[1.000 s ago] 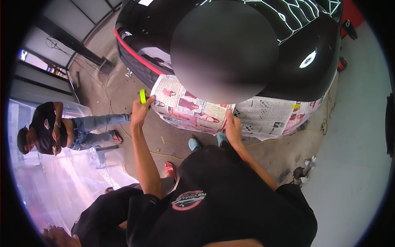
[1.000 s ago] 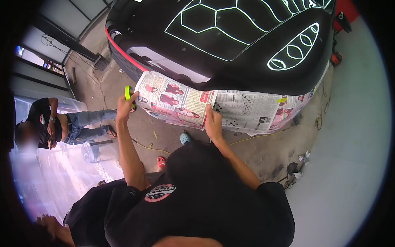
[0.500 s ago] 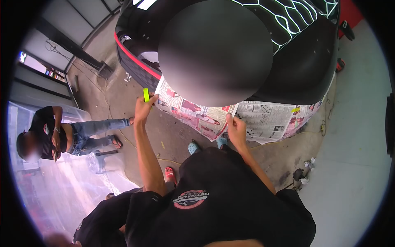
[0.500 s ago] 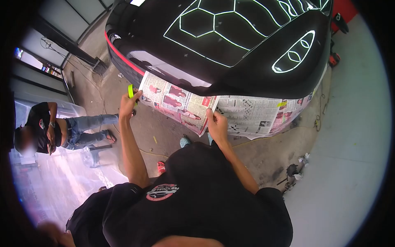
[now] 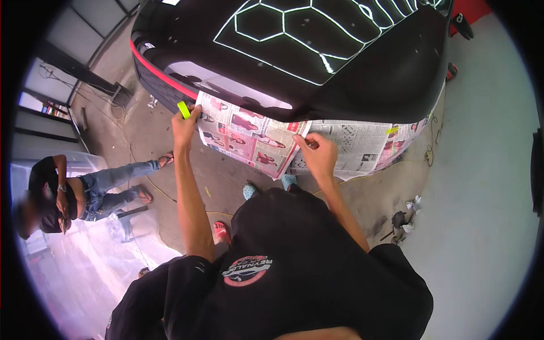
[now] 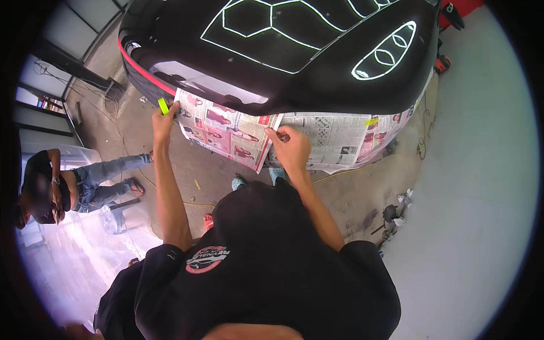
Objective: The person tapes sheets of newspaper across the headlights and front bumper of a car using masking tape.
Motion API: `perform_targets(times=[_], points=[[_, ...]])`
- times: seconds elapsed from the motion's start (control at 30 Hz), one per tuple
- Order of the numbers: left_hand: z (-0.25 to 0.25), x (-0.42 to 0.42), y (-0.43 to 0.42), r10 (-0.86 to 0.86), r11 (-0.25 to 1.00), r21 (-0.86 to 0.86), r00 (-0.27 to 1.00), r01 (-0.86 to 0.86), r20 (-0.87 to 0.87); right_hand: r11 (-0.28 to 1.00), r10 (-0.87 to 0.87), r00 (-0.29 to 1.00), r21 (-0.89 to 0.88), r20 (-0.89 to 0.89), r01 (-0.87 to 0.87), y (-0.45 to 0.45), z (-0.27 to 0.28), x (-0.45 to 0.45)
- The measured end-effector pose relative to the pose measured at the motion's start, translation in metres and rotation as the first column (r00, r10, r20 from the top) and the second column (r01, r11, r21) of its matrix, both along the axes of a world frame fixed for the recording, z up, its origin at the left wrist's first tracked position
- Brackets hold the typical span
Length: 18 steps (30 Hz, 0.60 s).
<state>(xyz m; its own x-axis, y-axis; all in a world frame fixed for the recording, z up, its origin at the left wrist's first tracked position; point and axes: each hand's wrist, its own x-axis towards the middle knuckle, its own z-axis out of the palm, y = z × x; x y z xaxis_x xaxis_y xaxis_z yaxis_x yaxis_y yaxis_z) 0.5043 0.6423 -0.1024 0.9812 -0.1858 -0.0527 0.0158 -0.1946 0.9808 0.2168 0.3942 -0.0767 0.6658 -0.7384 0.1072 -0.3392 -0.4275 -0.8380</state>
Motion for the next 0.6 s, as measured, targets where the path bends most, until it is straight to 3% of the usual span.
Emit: perform_targets(times=[0.13, 0.33, 0.6], points=[[-0.004, 0.003, 0.008, -0.034, 0.997, 0.064, 0.999, 0.034, 0.000, 0.999, 0.006, 1.000, -0.031, -0.010, -0.006, 0.000, 0.003, -0.001], [0.008, -0.009, 0.011, -0.033, 0.999, 0.025, 0.998, 0.035, -0.061, 0.995, -0.012, 1.000, -0.099, 0.028, 0.014, -0.003, 0.008, 0.000], [-0.002, -0.005, 0.016, -0.090, 0.995, -0.045, 0.995, 0.088, -0.038, 0.996, -0.069, 0.998, -0.060, 0.008, 0.070, -0.006, 0.020, 0.003]])
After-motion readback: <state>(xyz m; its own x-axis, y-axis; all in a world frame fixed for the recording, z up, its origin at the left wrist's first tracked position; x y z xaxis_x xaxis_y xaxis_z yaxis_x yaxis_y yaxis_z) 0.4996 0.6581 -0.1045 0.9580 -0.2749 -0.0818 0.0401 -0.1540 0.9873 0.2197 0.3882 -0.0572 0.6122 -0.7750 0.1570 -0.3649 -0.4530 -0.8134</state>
